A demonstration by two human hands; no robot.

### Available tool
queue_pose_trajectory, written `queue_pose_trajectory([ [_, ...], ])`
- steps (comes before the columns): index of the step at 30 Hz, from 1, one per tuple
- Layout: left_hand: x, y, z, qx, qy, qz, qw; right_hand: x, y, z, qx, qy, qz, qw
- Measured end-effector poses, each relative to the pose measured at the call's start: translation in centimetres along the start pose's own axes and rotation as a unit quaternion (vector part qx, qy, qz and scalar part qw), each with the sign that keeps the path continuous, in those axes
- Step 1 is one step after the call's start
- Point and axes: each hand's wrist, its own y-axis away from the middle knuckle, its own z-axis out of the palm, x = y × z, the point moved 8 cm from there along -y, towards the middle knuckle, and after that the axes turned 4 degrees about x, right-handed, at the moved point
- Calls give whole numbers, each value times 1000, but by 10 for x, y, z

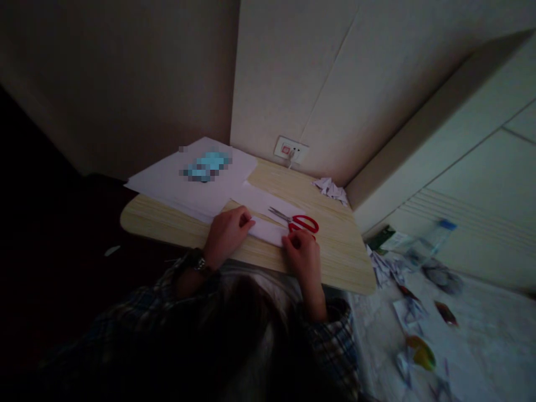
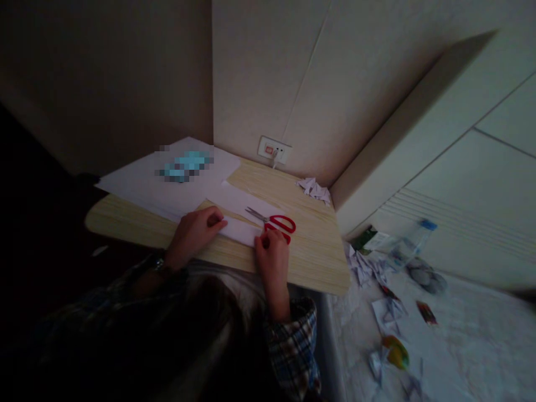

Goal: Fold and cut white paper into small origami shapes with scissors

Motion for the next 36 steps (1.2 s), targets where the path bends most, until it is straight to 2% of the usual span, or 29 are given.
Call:
queue_pose_trajectory([
  [6,9,-2,4,5,-91,29,995,-4,0,2,17,29,-2,999],
  [12,16,0,9,7,-122,50,991,-3,1,5,22,40,2,999],
  [16,20,0,14,8,-128,85,988,-7,3,6,24,34,-27,999],
  [23,14,-3,21,-17,-47,145,988,-4,3,13,-39,25,-27,999],
  [26,11,-4,22,-30,-26,142,989,-2,3,14,-54,17,-28,998],
  [36,16,0,21,-131,83,123,980,-4,5,17,-89,-14,-30,995],
])
